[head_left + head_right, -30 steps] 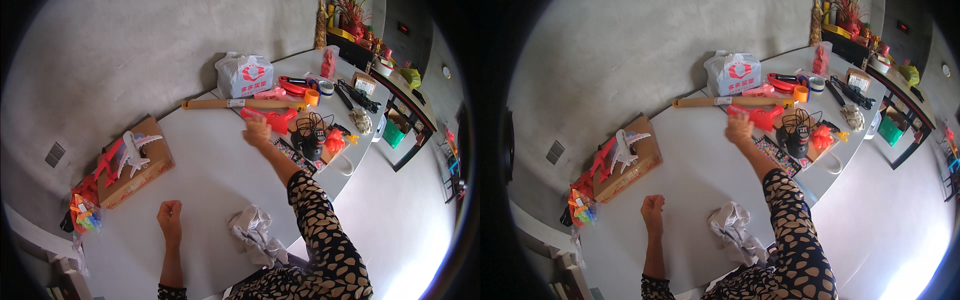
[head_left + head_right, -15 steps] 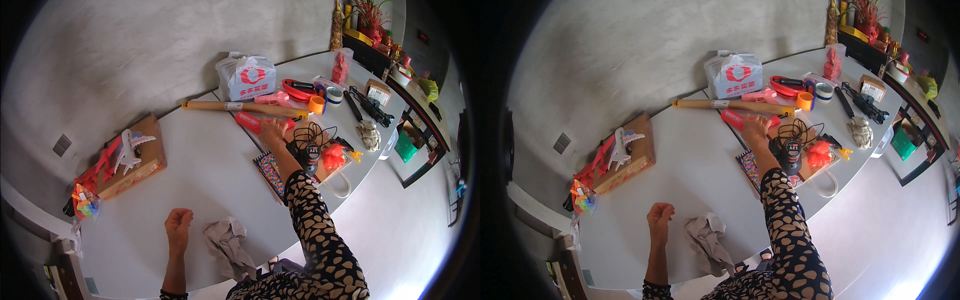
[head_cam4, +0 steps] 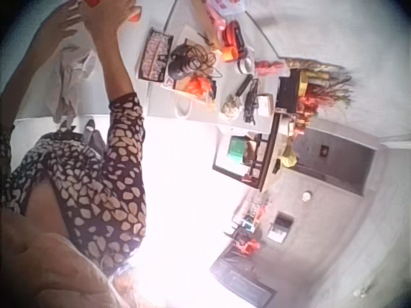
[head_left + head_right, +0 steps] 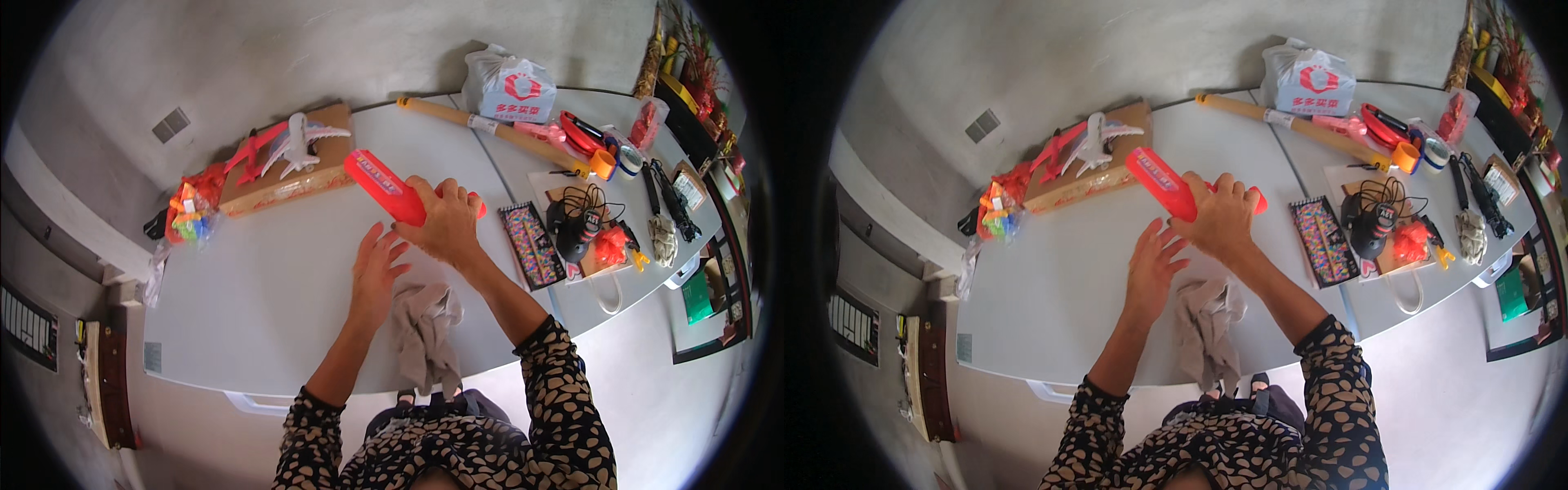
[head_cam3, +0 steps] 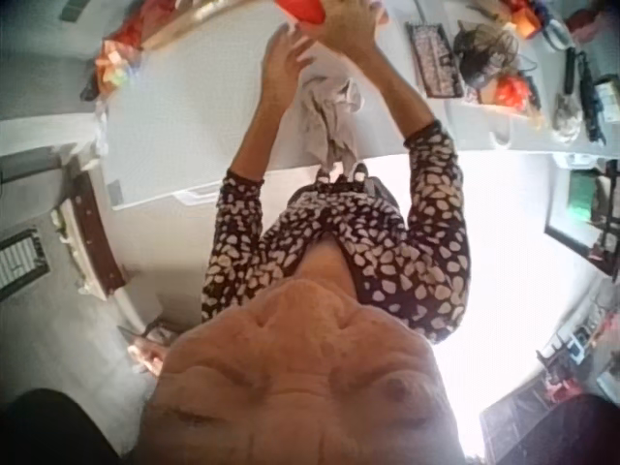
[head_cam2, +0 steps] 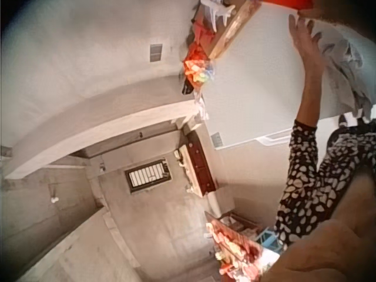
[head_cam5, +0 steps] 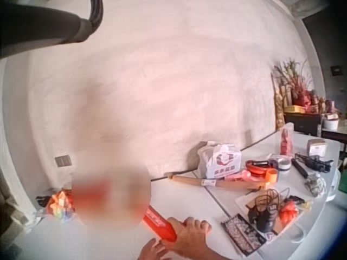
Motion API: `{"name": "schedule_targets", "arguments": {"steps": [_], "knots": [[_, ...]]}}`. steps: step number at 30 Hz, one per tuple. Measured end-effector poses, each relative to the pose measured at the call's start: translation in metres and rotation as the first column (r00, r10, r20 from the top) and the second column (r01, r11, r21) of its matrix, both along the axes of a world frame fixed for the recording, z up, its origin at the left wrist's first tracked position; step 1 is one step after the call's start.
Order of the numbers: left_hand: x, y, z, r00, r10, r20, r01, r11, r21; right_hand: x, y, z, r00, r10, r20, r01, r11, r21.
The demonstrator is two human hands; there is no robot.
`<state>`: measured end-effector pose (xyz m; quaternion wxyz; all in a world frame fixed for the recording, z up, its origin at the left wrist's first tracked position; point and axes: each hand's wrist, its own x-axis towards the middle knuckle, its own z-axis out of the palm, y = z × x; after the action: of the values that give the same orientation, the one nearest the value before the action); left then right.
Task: The person wipes several toy items on a white table using a cloth. They clean a pink toy airplane, a white toy airplane, a red toy gun, and a small box of colorful beads, then wipe the table surface. The person is wearing a patterned blouse and black shoes.
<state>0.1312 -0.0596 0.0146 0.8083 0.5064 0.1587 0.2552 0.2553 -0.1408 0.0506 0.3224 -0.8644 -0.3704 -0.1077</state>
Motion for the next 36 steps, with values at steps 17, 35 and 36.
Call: {"name": "schedule_targets", "arguments": {"steps": [17, 35, 36], "knots": [[-0.073, 0.082, -0.011, 0.993, 0.114, -0.022, -0.116, 0.969, -0.218, -0.156, -0.074, -0.058, 0.974, 0.212, 0.085, -0.189, 0.956, -0.224], [-0.061, -0.001, -0.068, 0.712, -0.623, 0.325, 0.666, 0.745, -0.030, -0.187, -0.059, -0.054, 0.963, 0.095, 0.251, -0.141, 0.974, 0.176], [-0.062, -0.006, -0.071, 0.751, -0.596, 0.285, 0.643, 0.759, -0.105, -0.182, -0.058, -0.055, 0.964, 0.060, 0.261, -0.107, 0.980, 0.170]]}}
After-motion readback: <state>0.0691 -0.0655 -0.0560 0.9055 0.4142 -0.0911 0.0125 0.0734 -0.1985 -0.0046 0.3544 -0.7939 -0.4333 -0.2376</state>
